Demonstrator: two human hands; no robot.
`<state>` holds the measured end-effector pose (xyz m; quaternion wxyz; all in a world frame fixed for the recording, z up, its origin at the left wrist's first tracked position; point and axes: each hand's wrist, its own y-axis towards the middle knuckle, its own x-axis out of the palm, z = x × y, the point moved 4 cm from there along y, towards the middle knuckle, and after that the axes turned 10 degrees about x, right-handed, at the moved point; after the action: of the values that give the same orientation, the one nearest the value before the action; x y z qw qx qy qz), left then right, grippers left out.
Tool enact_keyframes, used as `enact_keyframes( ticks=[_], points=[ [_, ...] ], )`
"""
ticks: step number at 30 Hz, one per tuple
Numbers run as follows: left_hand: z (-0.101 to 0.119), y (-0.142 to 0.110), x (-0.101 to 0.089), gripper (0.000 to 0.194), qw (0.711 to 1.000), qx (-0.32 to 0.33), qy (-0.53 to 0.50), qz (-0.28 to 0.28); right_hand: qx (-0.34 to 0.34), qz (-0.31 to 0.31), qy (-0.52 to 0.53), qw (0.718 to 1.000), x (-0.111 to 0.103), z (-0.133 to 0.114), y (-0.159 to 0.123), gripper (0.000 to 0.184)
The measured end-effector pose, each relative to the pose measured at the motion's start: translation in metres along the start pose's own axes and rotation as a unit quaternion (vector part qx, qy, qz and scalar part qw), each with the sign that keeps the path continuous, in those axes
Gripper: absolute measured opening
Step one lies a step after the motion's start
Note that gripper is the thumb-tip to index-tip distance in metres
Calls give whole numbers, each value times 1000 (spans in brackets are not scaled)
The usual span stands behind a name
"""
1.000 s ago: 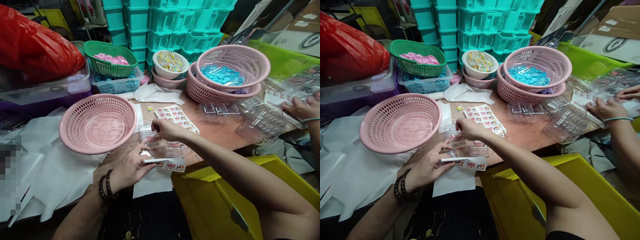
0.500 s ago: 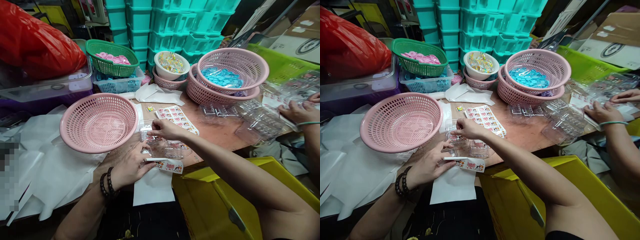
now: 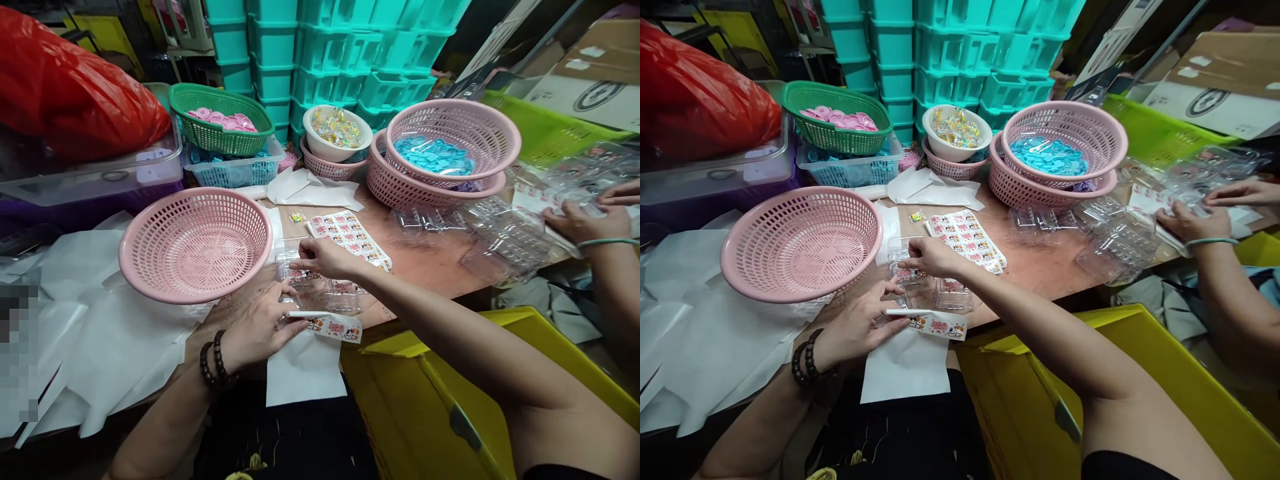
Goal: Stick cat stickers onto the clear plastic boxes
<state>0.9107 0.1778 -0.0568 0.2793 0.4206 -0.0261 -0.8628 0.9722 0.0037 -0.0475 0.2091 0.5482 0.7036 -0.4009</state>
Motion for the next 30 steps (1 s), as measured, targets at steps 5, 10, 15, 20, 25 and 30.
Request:
enact_keyframes(
  ticks=[5, 10, 15, 20, 25, 30],
  points=[
    [1, 1, -1, 19, 1000, 3, 4, 5, 6, -98, 48, 994, -5, 2, 1, 24],
    [0, 1, 0, 20, 1000, 0, -12, -4, 49, -91, -6, 995, -7, -4, 1, 36],
    [0, -1, 0, 19, 1000, -5, -11, 6, 59, -49, -38, 996, -4, -8, -2, 41],
    [-1, -2, 0, 18, 1000, -7, -19, 2, 55, -27, -14, 998, 0, -8, -5, 39],
    [-1, 0, 1, 20, 1000, -12, -14, -4, 89, -60, 30, 994, 1, -8, -5, 30],
    [0, 0, 0, 19, 1000, -9, -9, 0, 84, -89, 78, 989, 0, -4, -3, 25]
  ],
)
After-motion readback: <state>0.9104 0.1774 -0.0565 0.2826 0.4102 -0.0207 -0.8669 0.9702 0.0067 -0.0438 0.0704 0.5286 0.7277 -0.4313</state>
